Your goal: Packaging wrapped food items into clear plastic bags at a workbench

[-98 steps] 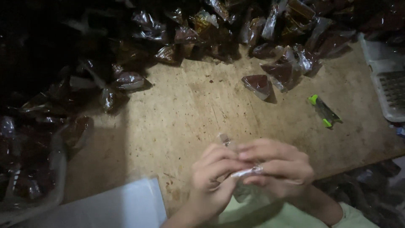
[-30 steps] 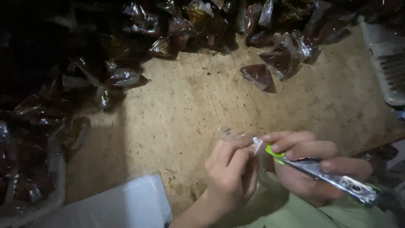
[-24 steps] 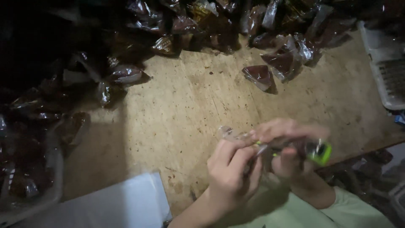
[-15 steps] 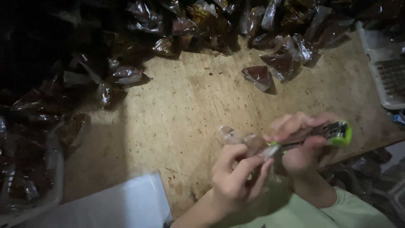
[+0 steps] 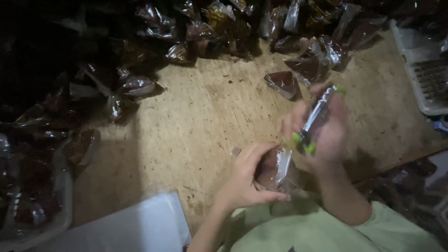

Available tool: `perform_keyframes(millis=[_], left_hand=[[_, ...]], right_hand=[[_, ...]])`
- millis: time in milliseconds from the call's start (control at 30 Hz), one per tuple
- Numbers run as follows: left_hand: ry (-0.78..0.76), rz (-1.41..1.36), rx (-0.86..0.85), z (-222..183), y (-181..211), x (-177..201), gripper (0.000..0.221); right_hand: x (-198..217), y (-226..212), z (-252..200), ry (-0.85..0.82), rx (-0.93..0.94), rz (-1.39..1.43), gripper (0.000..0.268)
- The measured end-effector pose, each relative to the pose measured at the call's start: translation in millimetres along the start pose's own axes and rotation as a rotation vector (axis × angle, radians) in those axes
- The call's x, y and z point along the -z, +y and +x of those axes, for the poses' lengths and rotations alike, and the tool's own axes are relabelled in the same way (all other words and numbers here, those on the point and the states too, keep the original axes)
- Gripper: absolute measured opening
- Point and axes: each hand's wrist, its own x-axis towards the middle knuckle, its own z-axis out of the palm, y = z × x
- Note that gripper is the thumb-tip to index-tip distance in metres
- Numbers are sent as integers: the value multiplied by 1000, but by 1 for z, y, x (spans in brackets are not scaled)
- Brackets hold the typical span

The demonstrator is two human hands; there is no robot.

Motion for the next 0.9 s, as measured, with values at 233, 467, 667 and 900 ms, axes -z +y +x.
perform_keyframes(millis=[233, 467, 667, 900], left_hand=[[256, -144, 141, -35, -99, -23, 91], [382, -127, 448, -40, -98, -46, 83], [224, 283, 329, -36, -74, -59, 90], [356, 695, 480, -115, -66, -20, 13]], right_hand=[[168, 38, -58, -178, -588, -2160, 39], [160, 19, -73, -67, -117, -1096, 87], [136, 18, -74, -83, -256, -434, 93], [290, 27, -168, 1030, -242, -627, 28]])
